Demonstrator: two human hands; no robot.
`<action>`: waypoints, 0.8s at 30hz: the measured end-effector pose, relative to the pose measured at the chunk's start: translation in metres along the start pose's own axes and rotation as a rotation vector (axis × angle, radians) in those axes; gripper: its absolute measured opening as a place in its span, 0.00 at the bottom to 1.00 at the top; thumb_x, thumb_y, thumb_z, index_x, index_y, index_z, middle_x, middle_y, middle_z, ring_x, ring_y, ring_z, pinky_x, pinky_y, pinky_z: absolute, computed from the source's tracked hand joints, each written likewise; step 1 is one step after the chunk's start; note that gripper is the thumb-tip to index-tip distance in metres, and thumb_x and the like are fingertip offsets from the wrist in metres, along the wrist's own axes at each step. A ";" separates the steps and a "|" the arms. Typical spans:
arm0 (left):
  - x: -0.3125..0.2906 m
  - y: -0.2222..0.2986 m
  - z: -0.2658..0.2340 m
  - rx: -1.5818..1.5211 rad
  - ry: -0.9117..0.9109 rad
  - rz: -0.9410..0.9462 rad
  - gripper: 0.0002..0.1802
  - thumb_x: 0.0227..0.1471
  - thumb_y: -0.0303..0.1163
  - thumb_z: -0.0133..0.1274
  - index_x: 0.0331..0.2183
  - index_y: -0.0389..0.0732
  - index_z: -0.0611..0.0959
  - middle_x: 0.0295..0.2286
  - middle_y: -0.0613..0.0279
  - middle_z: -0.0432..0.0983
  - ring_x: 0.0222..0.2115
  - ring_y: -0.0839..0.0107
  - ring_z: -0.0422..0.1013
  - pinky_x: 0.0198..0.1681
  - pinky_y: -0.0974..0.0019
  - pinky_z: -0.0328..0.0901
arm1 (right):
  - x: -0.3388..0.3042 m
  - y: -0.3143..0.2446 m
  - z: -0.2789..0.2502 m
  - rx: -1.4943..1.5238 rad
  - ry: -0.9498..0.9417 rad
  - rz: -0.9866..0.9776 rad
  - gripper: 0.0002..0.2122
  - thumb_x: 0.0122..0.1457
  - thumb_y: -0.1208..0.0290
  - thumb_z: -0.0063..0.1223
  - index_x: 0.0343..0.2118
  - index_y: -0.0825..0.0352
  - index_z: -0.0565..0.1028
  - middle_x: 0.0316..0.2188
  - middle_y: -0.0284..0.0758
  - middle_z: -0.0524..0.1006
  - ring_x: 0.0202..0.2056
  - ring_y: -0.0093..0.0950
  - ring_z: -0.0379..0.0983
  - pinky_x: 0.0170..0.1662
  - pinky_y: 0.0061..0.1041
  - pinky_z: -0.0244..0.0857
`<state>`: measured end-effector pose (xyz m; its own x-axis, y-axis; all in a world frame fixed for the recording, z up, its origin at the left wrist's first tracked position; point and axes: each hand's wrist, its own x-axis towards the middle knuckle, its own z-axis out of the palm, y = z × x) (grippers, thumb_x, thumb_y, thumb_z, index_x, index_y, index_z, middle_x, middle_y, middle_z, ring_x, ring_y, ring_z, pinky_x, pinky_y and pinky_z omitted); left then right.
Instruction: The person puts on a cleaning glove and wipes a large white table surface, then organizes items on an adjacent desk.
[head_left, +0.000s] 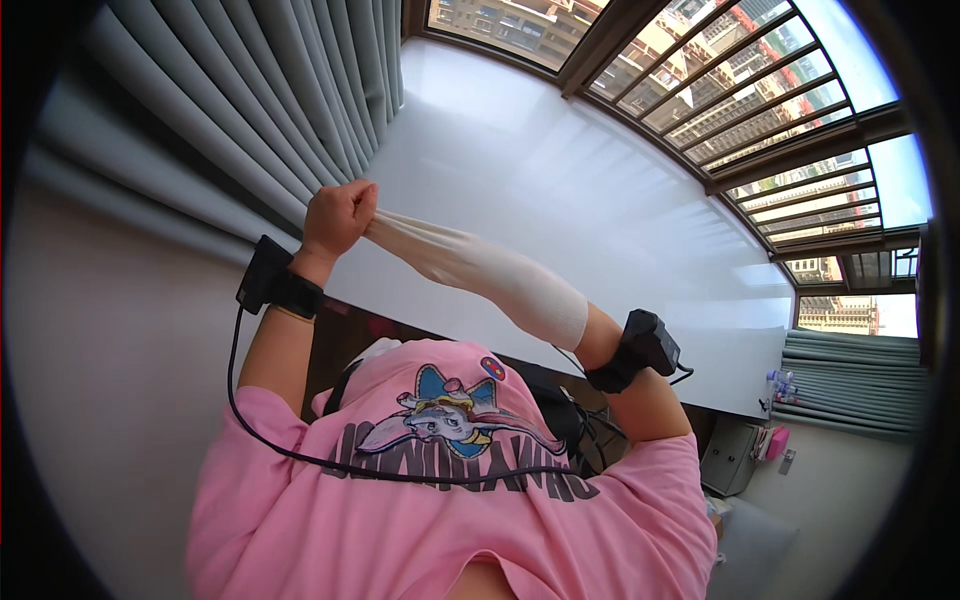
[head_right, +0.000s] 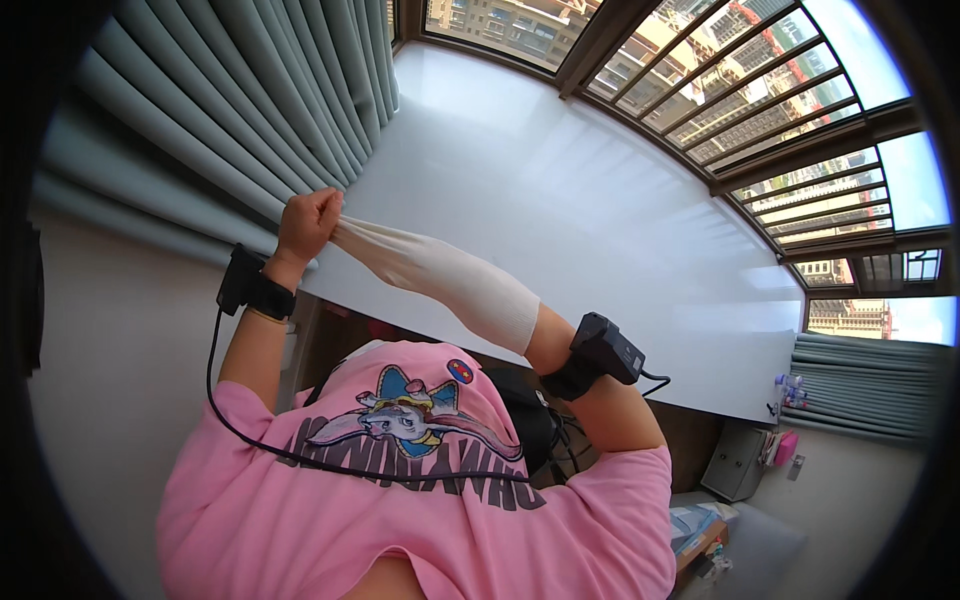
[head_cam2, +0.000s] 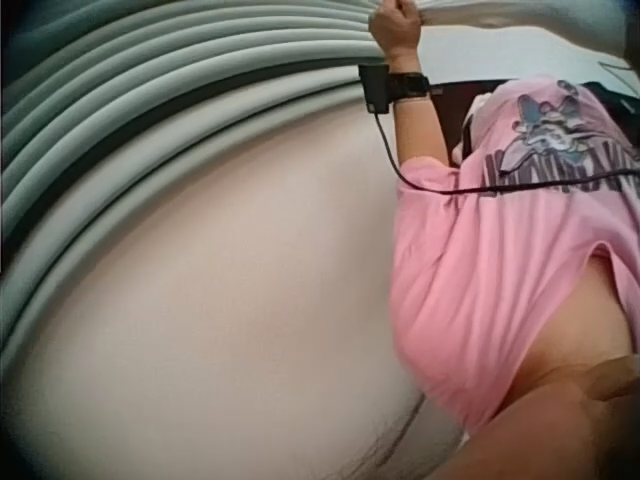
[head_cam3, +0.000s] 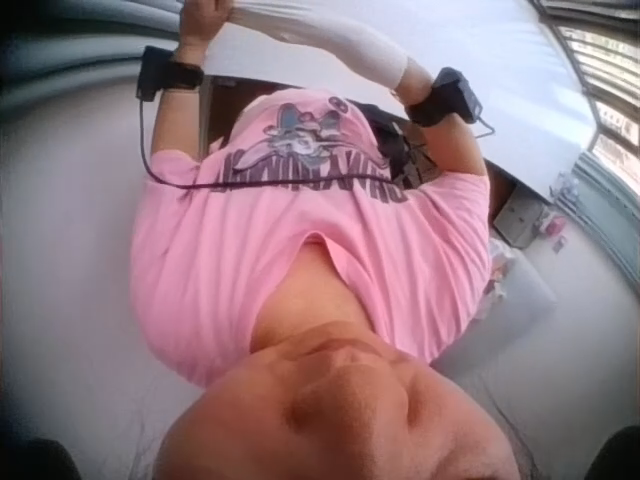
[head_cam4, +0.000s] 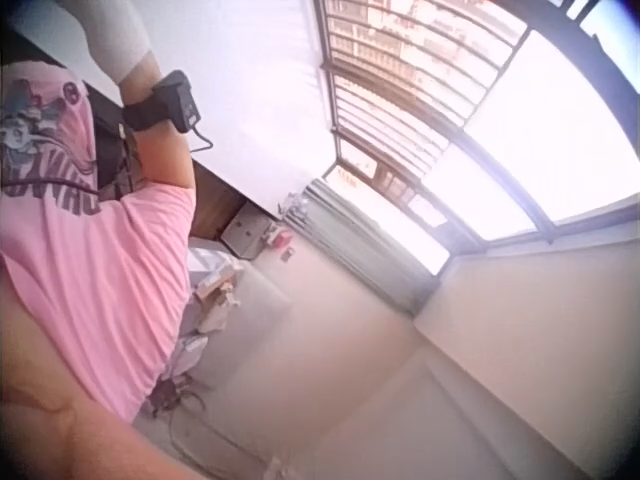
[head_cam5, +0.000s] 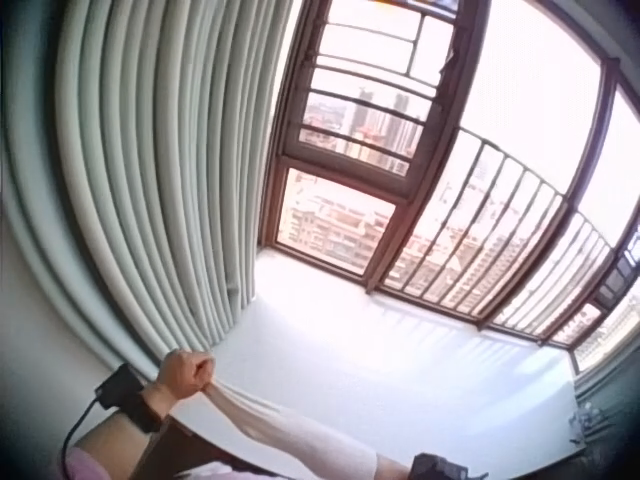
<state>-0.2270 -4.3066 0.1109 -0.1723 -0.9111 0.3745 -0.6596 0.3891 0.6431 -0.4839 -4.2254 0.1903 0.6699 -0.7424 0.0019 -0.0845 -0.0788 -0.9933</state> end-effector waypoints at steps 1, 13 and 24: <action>-0.002 0.003 0.006 0.069 0.061 0.077 0.20 0.56 0.39 0.43 0.18 0.37 0.74 0.14 0.48 0.68 0.18 0.48 0.67 0.19 0.57 0.61 | -0.006 0.000 -0.003 -0.004 0.009 0.011 0.20 0.60 0.77 0.43 0.56 0.73 0.61 0.54 0.37 0.66 0.54 0.24 0.59 0.57 0.20 0.50; 0.010 -0.038 -0.044 0.051 0.337 -0.462 0.21 0.58 0.41 0.42 0.24 0.36 0.79 0.18 0.49 0.73 0.20 0.52 0.71 0.24 0.59 0.65 | -0.117 -0.008 -0.066 -0.044 0.083 0.418 0.14 0.55 0.75 0.50 0.45 0.66 0.71 0.45 0.42 0.71 0.49 0.35 0.66 0.51 0.29 0.60; -0.005 -0.041 -0.004 -0.074 0.179 -0.265 0.20 0.57 0.39 0.44 0.22 0.32 0.75 0.13 0.55 0.66 0.14 0.67 0.60 0.20 0.65 0.58 | -0.073 -0.014 -0.039 -1.419 0.550 0.161 0.17 0.52 0.70 0.54 0.11 0.63 0.61 0.11 0.32 0.62 0.13 0.30 0.62 0.16 0.28 0.55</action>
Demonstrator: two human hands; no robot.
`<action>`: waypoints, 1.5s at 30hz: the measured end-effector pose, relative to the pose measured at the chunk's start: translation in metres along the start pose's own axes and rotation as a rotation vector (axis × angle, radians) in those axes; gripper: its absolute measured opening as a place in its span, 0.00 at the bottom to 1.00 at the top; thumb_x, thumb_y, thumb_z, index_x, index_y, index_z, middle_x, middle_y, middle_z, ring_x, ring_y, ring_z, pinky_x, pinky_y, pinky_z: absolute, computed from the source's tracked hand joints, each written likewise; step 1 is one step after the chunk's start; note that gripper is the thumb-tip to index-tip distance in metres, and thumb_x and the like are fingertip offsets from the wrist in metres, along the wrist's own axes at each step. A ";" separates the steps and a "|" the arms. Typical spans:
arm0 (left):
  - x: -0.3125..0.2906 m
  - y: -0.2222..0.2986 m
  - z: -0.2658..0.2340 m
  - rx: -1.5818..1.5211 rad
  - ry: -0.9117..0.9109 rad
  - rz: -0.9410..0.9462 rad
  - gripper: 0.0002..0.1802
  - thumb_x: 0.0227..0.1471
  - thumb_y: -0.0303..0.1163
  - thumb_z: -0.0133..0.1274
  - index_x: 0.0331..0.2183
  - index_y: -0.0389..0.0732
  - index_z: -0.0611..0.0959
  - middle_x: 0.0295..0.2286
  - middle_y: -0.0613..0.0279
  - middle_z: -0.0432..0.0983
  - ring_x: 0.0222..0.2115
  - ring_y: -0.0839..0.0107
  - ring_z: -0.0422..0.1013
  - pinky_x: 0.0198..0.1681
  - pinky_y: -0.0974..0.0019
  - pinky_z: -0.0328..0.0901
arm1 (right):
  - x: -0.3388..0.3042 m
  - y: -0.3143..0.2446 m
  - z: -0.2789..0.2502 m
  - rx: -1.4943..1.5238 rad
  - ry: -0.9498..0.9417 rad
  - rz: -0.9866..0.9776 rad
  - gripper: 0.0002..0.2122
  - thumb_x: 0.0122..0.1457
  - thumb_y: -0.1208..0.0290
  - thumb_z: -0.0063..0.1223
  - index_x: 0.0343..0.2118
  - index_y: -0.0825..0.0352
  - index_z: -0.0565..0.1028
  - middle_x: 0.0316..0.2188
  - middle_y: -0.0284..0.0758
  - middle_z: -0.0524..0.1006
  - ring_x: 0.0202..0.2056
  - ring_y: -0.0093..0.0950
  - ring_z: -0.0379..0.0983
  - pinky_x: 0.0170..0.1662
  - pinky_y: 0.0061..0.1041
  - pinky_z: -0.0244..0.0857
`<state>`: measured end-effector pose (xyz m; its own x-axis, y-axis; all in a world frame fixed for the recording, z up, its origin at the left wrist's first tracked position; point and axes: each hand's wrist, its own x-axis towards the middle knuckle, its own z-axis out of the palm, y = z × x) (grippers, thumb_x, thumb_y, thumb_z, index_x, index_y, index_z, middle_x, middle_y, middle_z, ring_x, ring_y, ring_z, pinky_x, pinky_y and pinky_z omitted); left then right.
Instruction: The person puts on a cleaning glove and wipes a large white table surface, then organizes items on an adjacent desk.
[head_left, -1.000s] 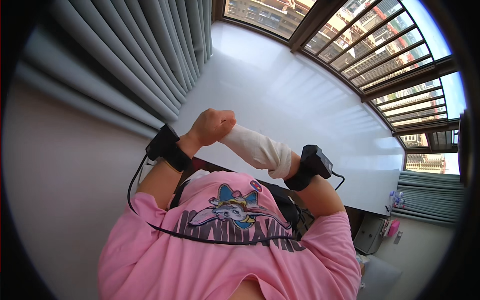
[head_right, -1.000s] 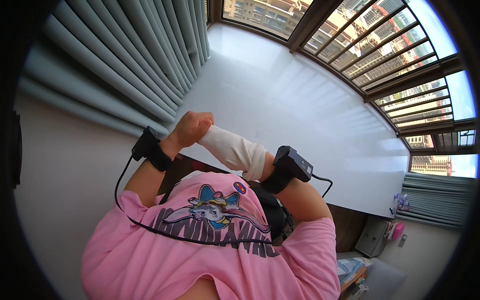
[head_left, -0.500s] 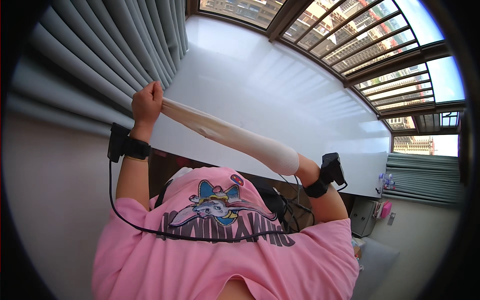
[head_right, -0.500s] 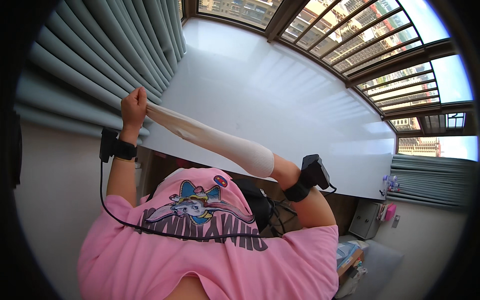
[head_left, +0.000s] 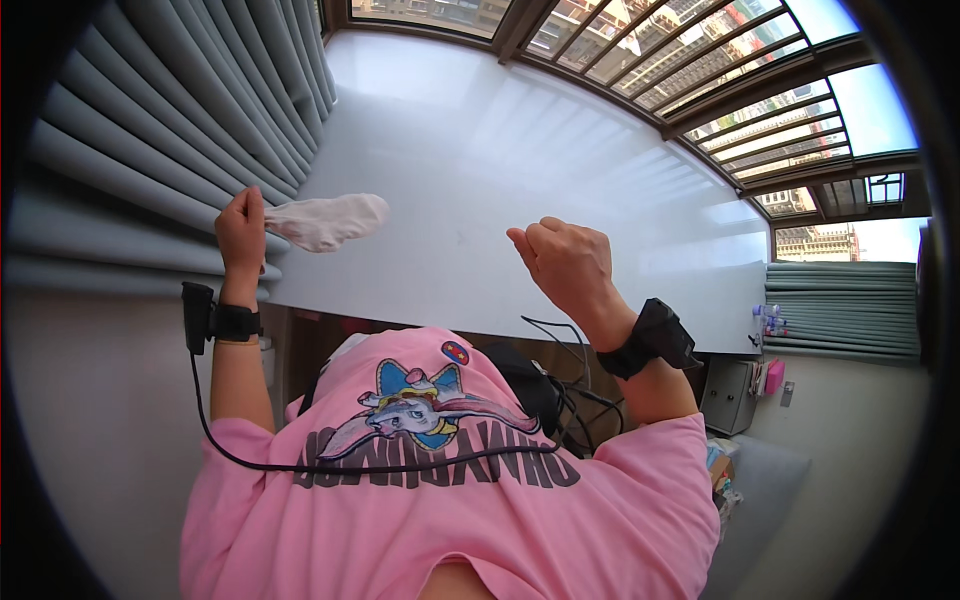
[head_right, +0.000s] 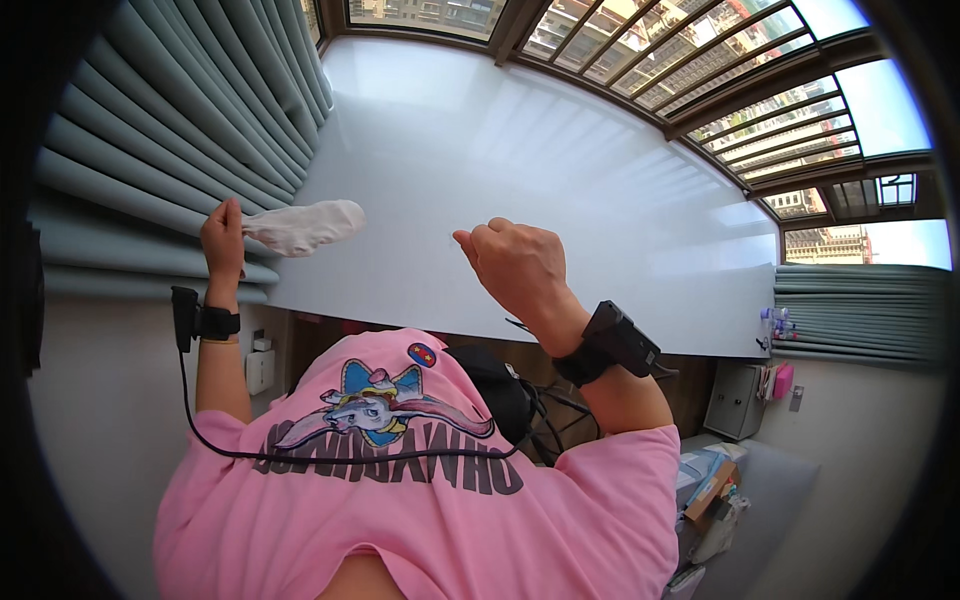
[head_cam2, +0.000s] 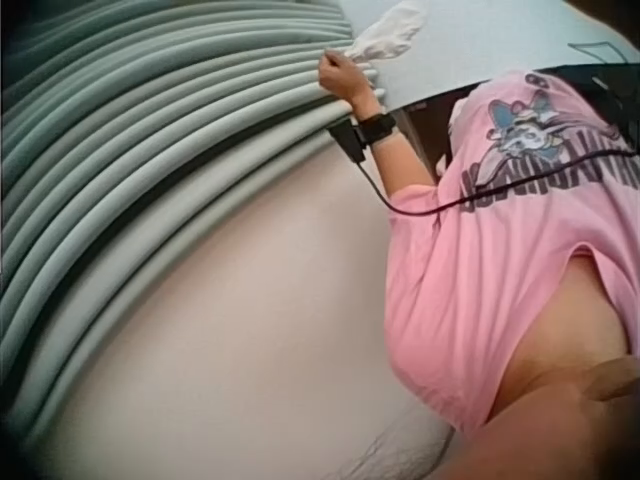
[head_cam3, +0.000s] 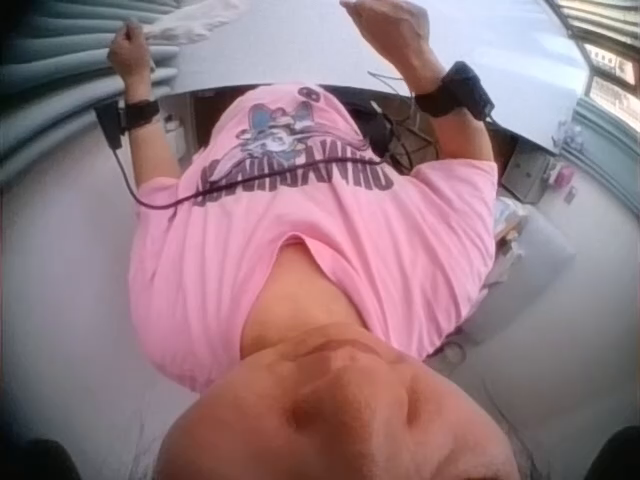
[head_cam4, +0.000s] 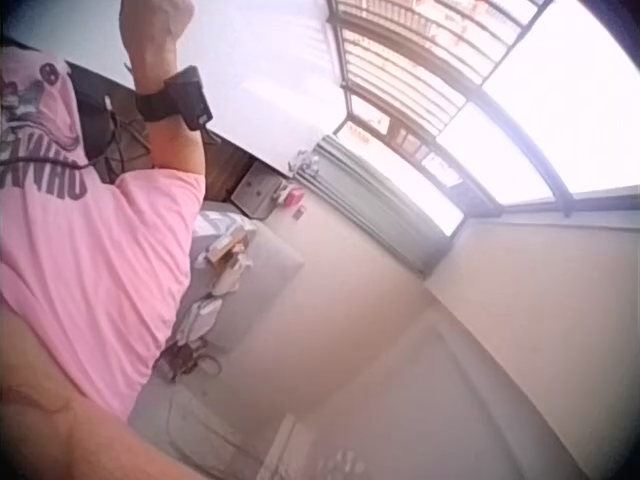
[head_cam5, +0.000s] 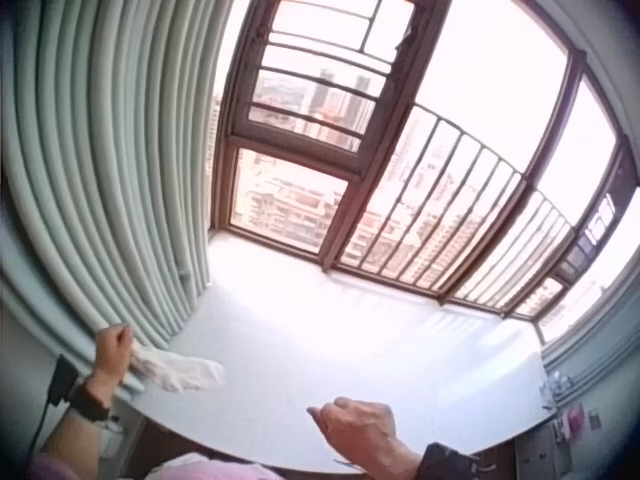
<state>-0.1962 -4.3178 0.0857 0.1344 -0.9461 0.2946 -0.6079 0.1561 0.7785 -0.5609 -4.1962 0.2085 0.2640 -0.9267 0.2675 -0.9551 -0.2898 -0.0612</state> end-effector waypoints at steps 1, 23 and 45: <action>-0.003 0.001 0.002 -0.001 -0.005 -0.001 0.20 0.57 0.39 0.44 0.22 0.32 0.75 0.13 0.55 0.66 0.14 0.67 0.60 0.20 0.65 0.58 | 0.001 -0.002 -0.001 0.002 -0.010 -0.025 0.14 0.53 0.70 0.52 0.13 0.63 0.63 0.12 0.31 0.64 0.14 0.29 0.64 0.17 0.28 0.56; -0.038 0.135 0.020 -0.886 -0.732 -0.171 0.21 0.59 0.39 0.44 0.16 0.41 0.68 0.12 0.75 0.58 0.13 0.87 0.53 0.14 0.78 0.48 | 0.016 -0.038 0.023 0.302 -0.459 -0.053 0.48 0.40 0.57 0.66 0.62 0.59 0.47 0.61 0.47 0.50 0.63 0.46 0.41 0.60 0.54 0.37; -0.096 0.134 0.050 -0.396 -0.660 0.153 0.08 0.46 0.28 0.58 0.28 0.35 0.76 0.23 0.56 0.75 0.25 0.69 0.73 0.30 0.69 0.66 | 0.011 -0.049 0.059 1.615 -0.503 0.566 0.19 0.56 0.70 0.52 0.48 0.70 0.63 0.30 0.32 0.72 0.28 0.18 0.67 0.26 0.18 0.62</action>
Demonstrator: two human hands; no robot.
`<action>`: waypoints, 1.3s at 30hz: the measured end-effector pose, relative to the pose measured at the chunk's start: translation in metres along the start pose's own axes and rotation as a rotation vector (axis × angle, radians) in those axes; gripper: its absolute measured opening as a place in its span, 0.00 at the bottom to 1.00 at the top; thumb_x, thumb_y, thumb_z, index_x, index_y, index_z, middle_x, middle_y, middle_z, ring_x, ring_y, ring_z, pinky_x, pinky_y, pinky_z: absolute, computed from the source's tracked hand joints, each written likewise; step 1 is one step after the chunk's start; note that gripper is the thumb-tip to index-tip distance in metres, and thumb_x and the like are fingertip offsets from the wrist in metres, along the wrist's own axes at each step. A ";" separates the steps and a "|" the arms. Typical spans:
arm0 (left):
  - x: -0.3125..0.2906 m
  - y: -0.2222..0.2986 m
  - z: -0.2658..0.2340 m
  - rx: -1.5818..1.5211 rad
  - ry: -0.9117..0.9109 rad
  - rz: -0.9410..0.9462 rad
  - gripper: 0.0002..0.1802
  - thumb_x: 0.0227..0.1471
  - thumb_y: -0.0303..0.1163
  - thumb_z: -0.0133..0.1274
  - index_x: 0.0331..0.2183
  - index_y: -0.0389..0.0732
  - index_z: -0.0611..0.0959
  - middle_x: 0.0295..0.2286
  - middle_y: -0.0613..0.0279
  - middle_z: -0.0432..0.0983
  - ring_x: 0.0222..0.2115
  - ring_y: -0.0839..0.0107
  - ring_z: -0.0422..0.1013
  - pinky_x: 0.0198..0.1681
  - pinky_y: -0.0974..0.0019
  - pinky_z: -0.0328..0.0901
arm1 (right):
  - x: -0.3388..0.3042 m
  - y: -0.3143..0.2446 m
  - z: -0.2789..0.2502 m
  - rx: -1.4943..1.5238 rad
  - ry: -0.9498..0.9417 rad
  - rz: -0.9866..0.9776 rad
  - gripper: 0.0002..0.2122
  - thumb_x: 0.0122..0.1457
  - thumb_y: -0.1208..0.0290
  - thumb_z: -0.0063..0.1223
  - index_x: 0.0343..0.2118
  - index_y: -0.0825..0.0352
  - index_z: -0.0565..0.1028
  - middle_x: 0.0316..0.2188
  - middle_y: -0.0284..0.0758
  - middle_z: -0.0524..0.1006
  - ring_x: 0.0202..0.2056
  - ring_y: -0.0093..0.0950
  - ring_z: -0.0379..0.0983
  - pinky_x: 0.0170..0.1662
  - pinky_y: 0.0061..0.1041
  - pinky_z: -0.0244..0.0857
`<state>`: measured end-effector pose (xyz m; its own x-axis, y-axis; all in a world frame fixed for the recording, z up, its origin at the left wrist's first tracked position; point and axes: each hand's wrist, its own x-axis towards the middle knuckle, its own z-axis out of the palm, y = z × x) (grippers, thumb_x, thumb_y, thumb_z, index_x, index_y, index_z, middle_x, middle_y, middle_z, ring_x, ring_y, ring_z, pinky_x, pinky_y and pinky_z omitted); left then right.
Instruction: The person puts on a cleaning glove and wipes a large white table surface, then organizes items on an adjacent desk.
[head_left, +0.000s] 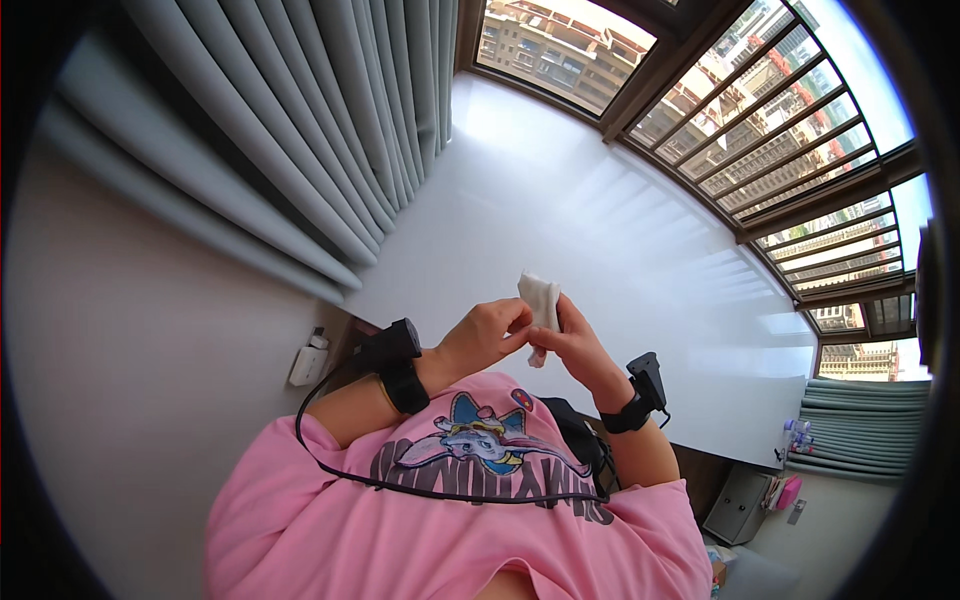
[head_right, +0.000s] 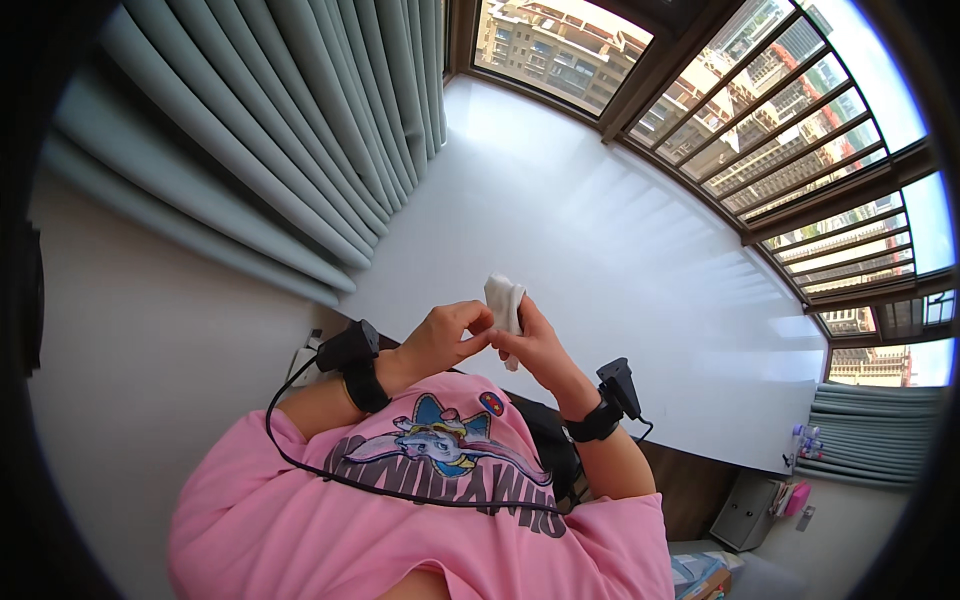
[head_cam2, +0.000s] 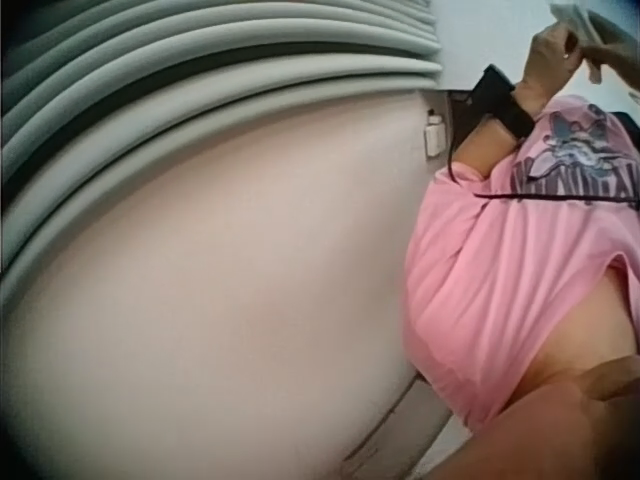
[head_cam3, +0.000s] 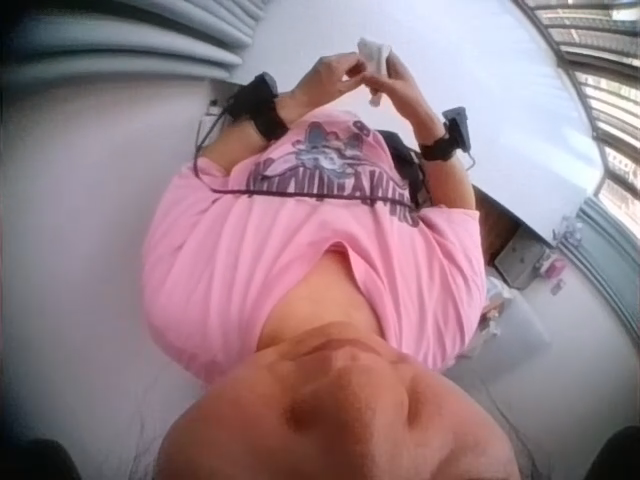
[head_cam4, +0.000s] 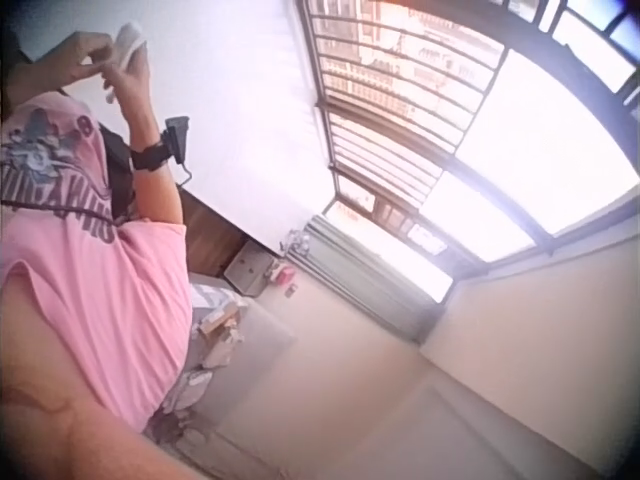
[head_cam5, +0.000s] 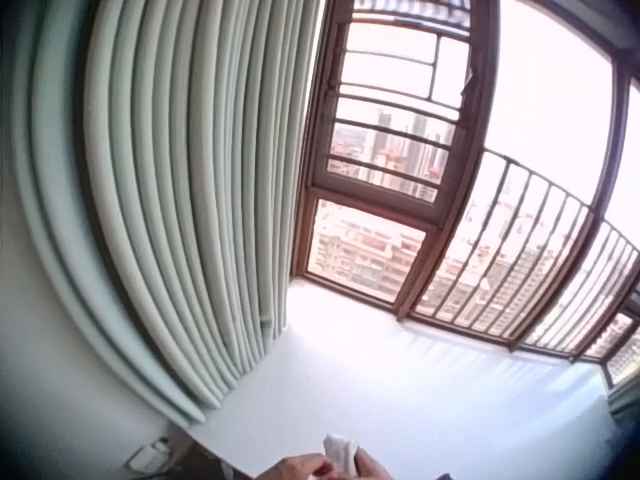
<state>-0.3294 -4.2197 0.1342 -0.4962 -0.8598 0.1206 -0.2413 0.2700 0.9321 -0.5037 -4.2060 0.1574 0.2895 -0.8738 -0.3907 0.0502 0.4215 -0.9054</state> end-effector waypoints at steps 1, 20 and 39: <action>0.000 -0.001 -0.001 -0.028 -0.015 -0.049 0.07 0.47 0.28 0.56 0.29 0.35 0.76 0.23 0.55 0.75 0.25 0.70 0.73 0.29 0.69 0.66 | -0.001 0.001 0.000 -0.022 -0.015 -0.036 0.21 0.55 0.71 0.53 0.50 0.70 0.62 0.30 0.31 0.72 0.27 0.18 0.67 0.26 0.17 0.62; 0.007 -0.031 0.006 -1.055 0.168 -0.369 0.15 0.62 0.41 0.36 0.35 0.40 0.70 0.32 0.63 0.71 0.33 0.74 0.70 0.41 0.67 0.67 | -0.001 0.010 -0.010 0.031 0.014 -0.069 0.20 0.54 0.80 0.49 0.50 0.65 0.59 0.27 0.30 0.70 0.23 0.15 0.61 0.25 0.14 0.54; 0.034 0.006 0.029 -0.044 0.396 -0.117 0.12 0.60 0.38 0.42 0.29 0.39 0.68 0.16 0.55 0.68 0.16 0.62 0.68 0.21 0.64 0.62 | -0.002 0.037 0.032 -0.643 0.248 -0.533 0.15 0.48 0.91 0.34 0.40 0.74 0.62 0.38 0.52 0.68 0.37 0.41 0.70 0.39 0.34 0.70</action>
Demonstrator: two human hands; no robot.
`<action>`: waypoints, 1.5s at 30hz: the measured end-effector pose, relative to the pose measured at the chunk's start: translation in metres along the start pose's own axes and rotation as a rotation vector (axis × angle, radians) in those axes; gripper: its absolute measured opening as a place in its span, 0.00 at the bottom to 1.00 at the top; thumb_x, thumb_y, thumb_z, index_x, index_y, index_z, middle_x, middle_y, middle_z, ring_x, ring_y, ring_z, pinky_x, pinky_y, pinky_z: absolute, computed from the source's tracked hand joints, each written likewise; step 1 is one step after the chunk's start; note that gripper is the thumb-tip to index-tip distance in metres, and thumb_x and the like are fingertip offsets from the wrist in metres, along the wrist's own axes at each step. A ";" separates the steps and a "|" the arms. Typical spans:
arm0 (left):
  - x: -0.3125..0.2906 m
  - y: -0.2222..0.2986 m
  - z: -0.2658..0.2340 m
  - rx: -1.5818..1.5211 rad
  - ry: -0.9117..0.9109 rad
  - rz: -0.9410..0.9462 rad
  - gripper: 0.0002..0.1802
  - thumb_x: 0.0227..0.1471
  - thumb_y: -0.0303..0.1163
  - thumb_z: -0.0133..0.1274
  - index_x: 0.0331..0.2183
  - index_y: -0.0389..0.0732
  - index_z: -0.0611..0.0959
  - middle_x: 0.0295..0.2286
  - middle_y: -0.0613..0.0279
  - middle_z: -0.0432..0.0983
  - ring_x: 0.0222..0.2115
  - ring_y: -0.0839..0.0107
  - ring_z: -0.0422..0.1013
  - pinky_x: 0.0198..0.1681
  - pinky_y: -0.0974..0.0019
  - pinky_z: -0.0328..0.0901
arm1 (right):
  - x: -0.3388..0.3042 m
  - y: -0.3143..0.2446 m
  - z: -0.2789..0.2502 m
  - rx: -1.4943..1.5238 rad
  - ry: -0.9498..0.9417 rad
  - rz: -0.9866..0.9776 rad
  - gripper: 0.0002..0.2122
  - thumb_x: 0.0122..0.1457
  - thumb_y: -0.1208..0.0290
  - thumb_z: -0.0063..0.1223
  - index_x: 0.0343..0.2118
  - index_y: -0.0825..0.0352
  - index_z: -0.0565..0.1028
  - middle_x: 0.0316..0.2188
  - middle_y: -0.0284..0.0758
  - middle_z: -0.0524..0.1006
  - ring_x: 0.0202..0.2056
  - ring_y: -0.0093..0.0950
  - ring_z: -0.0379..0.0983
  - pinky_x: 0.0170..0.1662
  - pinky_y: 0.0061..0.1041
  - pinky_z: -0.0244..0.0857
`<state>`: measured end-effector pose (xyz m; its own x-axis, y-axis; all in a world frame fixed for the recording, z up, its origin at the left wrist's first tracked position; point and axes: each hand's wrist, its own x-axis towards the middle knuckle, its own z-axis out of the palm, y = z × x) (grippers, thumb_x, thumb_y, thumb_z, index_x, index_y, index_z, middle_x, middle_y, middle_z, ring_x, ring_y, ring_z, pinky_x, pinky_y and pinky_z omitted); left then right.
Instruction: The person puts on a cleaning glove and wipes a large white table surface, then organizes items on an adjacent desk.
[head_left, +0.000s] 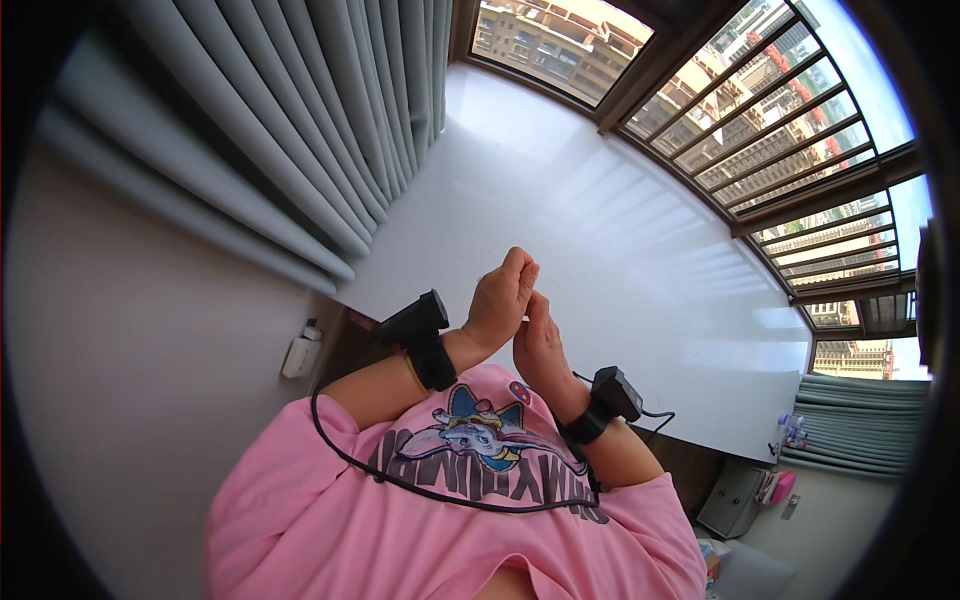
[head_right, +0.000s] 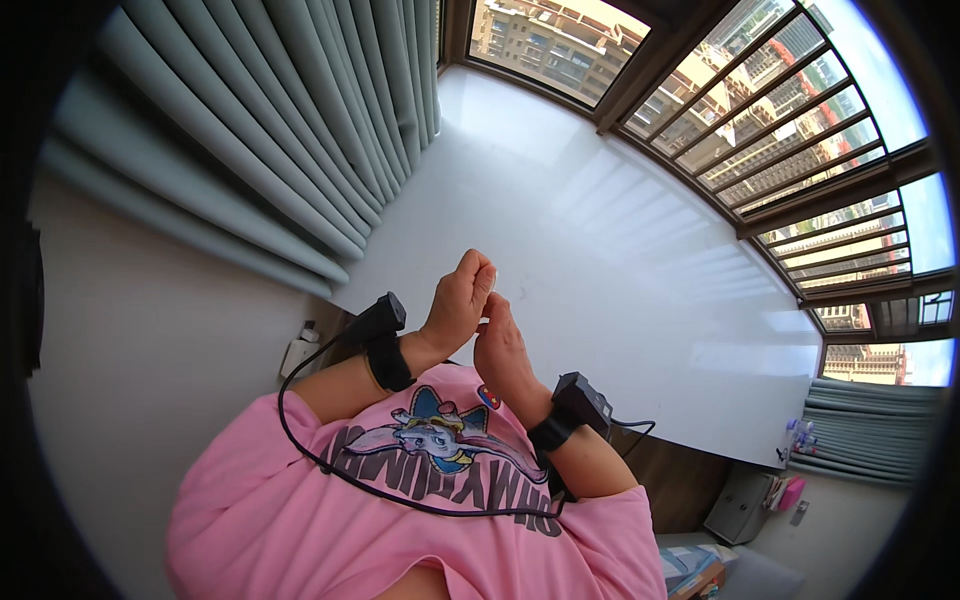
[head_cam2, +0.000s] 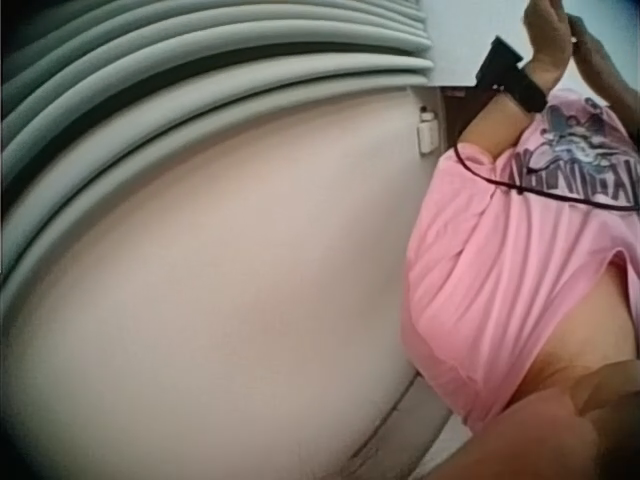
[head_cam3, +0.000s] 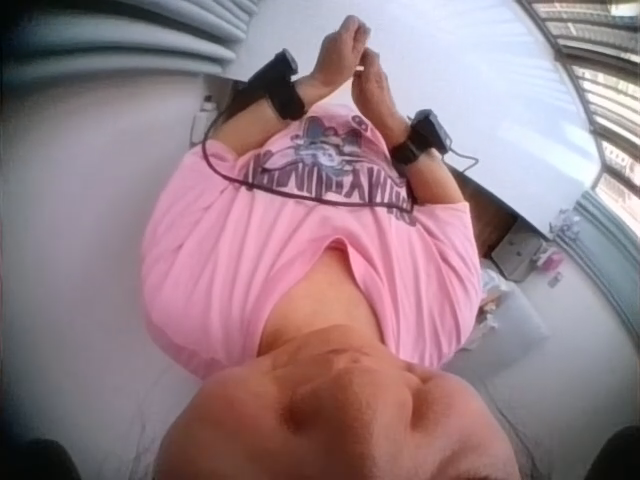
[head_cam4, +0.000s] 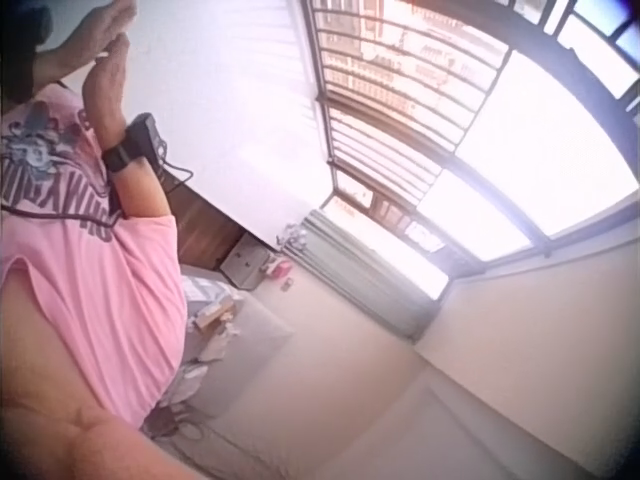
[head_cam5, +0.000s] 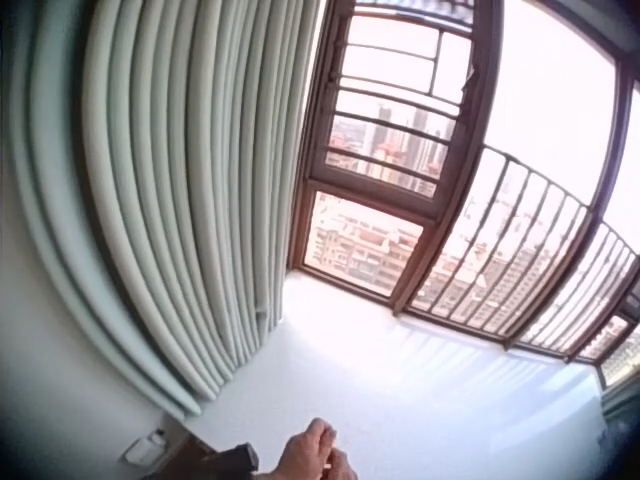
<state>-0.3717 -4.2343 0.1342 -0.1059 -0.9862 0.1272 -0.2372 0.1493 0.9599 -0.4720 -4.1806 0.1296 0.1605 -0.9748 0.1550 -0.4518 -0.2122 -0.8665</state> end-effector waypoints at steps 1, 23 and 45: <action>0.000 -0.002 0.005 0.012 -0.004 0.111 0.12 0.59 0.37 0.44 0.29 0.39 0.69 0.15 0.56 0.68 0.15 0.59 0.68 0.21 0.62 0.62 | -0.007 0.023 0.001 -0.195 -0.224 0.144 0.15 0.49 0.86 0.37 0.42 0.73 0.61 0.31 0.54 0.73 0.32 0.42 0.73 0.34 0.36 0.68; -0.010 -0.025 0.011 0.001 -0.345 -0.146 0.17 0.53 0.42 0.48 0.23 0.37 0.73 0.17 0.51 0.71 0.20 0.56 0.70 0.25 0.61 0.64 | 0.021 0.052 -0.037 1.431 -0.076 0.705 0.13 0.56 0.74 0.35 0.41 0.74 0.68 0.38 0.40 0.72 0.43 0.34 0.68 0.52 0.33 0.58; -0.014 0.053 0.020 -0.064 -0.433 0.310 0.11 0.49 0.34 0.50 0.21 0.39 0.71 0.16 0.51 0.70 0.19 0.52 0.69 0.23 0.57 0.63 | 0.127 0.100 -0.037 0.323 0.185 0.520 0.10 0.57 0.75 0.34 0.36 0.69 0.70 0.30 0.29 0.69 0.31 0.20 0.63 0.38 0.18 0.60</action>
<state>-0.4024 -4.2114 0.1779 -0.5539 -0.7747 0.3050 -0.0737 0.4105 0.9089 -0.5294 -4.3278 0.0798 -0.1759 -0.9468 -0.2696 -0.1375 0.2948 -0.9456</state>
